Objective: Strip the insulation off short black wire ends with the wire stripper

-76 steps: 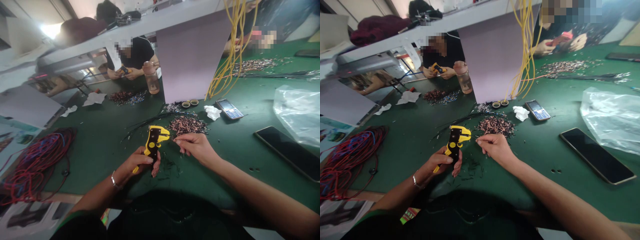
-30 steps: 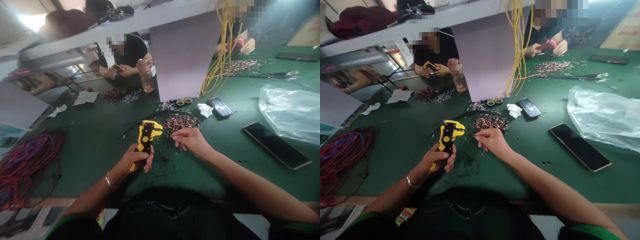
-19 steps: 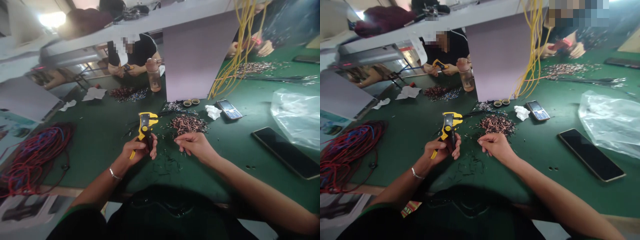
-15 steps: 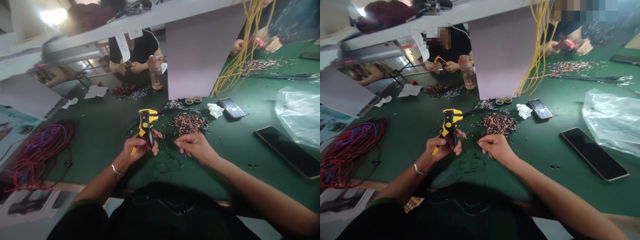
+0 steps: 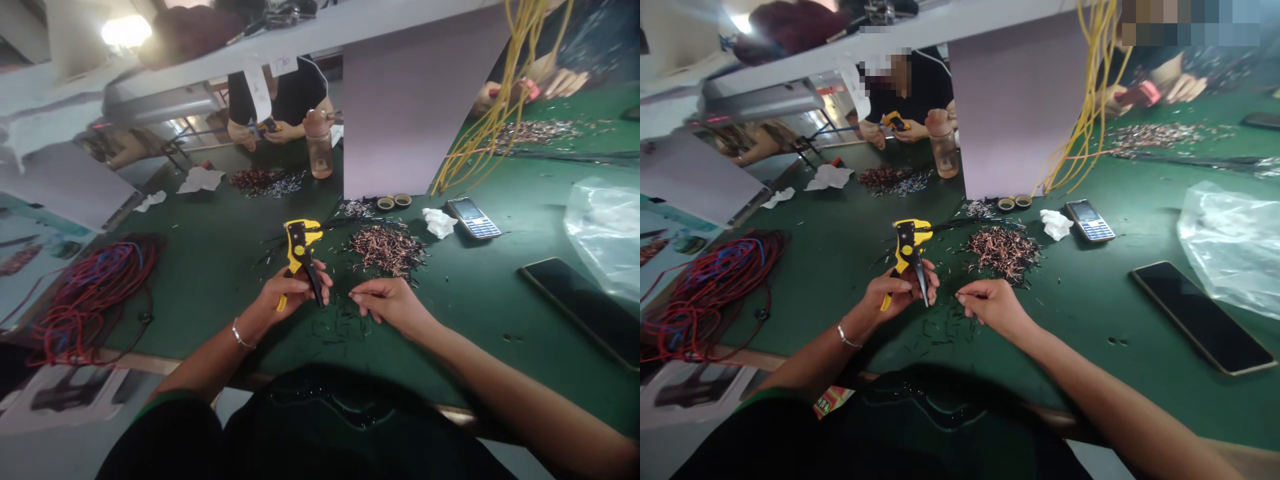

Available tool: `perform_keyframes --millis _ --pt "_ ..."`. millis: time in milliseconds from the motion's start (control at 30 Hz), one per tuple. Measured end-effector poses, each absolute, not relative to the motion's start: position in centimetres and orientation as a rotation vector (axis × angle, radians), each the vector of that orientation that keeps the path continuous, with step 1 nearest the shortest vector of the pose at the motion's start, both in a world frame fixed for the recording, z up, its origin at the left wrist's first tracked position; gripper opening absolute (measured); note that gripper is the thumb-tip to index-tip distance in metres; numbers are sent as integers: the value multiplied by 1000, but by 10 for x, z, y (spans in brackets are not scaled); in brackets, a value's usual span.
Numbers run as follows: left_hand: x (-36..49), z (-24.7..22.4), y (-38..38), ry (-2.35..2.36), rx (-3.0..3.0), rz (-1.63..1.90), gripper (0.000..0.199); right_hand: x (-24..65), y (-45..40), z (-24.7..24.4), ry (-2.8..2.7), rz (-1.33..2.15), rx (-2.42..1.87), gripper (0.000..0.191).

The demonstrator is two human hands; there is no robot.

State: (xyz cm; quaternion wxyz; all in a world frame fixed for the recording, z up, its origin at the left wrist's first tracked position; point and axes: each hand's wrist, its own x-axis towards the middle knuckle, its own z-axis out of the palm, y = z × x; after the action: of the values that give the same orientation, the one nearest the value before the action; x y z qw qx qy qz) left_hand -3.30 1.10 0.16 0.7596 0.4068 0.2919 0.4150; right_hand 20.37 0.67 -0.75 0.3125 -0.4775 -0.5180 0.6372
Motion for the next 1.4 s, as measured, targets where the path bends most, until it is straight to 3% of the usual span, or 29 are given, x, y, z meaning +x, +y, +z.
perform_keyframes --millis 1000,1233,1400 --pt "-40 8 15 709 986 1010 35 223 19 1 -1372 1429 -1314 17" --pt "-33 -5 15 825 1047 1022 48 218 13 1 -1385 1490 -1304 18" --pt "-34 -1 11 837 1098 992 39 213 8 -3 -1443 1466 -1306 17"
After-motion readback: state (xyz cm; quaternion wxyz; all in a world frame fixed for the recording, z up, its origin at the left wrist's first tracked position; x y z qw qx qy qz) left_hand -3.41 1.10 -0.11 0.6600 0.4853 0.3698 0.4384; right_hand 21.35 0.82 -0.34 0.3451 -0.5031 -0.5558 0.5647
